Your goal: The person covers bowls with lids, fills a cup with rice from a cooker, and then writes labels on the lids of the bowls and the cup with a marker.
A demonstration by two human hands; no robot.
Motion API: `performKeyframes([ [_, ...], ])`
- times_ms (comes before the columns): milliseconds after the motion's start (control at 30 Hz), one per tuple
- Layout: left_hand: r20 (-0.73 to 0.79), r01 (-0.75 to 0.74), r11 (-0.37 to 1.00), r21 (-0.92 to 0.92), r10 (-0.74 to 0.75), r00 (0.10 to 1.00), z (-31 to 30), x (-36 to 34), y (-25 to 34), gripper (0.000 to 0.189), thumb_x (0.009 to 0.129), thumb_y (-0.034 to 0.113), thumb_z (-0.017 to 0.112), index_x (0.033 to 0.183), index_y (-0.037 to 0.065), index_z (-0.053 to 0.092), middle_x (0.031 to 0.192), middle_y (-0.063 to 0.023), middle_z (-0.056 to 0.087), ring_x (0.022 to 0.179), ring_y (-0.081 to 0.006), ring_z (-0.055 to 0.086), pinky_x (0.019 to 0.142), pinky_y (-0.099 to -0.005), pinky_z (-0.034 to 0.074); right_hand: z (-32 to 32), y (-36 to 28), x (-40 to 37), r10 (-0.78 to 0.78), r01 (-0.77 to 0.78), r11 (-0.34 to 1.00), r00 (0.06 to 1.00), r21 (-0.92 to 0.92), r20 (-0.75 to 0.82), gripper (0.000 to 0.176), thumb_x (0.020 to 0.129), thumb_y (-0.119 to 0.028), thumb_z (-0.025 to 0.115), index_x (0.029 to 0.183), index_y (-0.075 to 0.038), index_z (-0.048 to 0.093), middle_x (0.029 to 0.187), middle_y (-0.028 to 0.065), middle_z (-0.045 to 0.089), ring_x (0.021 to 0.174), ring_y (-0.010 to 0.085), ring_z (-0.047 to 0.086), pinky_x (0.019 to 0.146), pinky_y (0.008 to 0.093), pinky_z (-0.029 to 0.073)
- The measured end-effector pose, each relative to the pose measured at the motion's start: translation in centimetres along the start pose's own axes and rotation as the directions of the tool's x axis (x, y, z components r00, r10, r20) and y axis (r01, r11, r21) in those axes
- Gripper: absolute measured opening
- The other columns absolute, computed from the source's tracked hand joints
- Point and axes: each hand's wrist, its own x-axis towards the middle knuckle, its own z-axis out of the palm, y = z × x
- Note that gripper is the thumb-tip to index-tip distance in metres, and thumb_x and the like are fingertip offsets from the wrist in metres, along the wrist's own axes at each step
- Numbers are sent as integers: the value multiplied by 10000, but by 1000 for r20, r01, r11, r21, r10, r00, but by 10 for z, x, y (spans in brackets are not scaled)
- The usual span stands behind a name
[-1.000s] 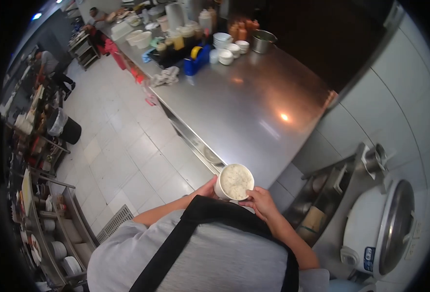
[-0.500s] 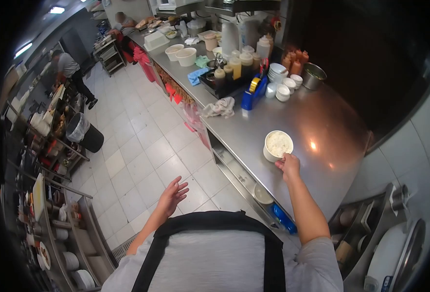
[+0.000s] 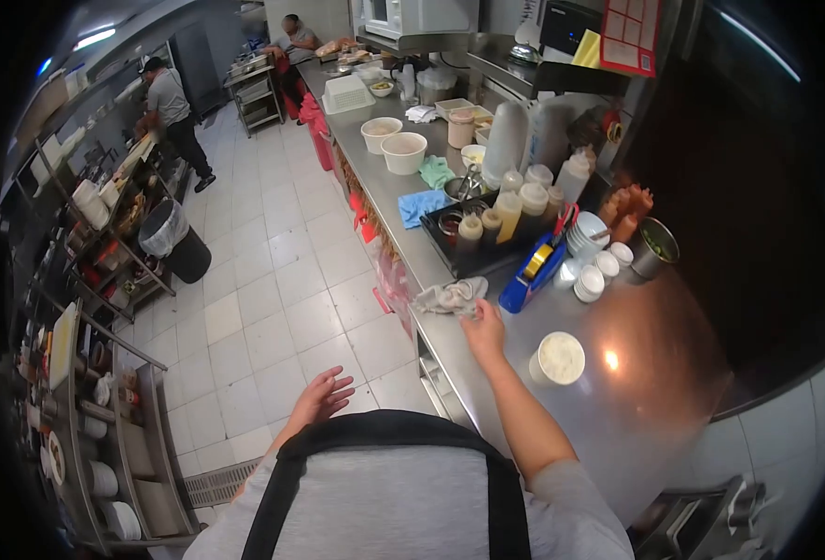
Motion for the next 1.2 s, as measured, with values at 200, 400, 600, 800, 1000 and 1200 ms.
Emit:
performKeyframes([
  [200,166,35,994,105,-52,985,22,79,45,464,953,283,520,1365,99,410,1293,-99,539,1130,-191,550,911,-283,442,49,11,42,-15,76,856,992,-512,122,455,720,-204,712,1125,-58,562,1196,156,481,1114,347,465,938,402,411],
  [400,299,-77,940,332,-27,954,30,190,133,454,956,275,524,1352,80,416,1277,-91,544,1132,-192,544,940,-322,430,59,42,54,-132,114,917,991,-382,-20,254,760,-179,587,954,-17,565,927,207,568,870,407,559,772,463,472],
  [600,509,-394,846,359,176,843,21,323,258,415,917,153,563,1308,49,470,1189,-70,594,1105,-161,539,887,-296,423,36,-3,67,64,-197,902,942,-385,-331,214,828,-215,581,863,-6,555,820,228,590,805,421,566,705,482,448],
  [800,666,-602,659,452,199,719,57,406,345,424,904,164,573,1287,10,479,1233,-84,562,1114,-164,521,954,-304,407,32,-17,67,245,-350,846,925,-401,-290,602,804,-329,676,1261,-46,405,1141,270,543,1025,441,551,869,461,455],
  [1000,719,-687,557,466,213,661,89,437,367,424,899,220,563,1288,61,503,1231,-47,559,1056,-145,526,903,-291,406,-20,-102,48,411,-493,790,867,-364,-281,212,841,-127,634,1025,-40,574,1071,197,595,893,344,617,734,389,508],
  [1200,634,-623,569,536,217,743,94,457,374,378,899,241,580,1246,95,554,1186,-25,576,1037,-139,529,892,-295,414,-67,-105,11,288,-469,857,779,-213,-557,51,855,-66,612,869,-25,584,1088,93,601,814,175,620,674,280,516],
])
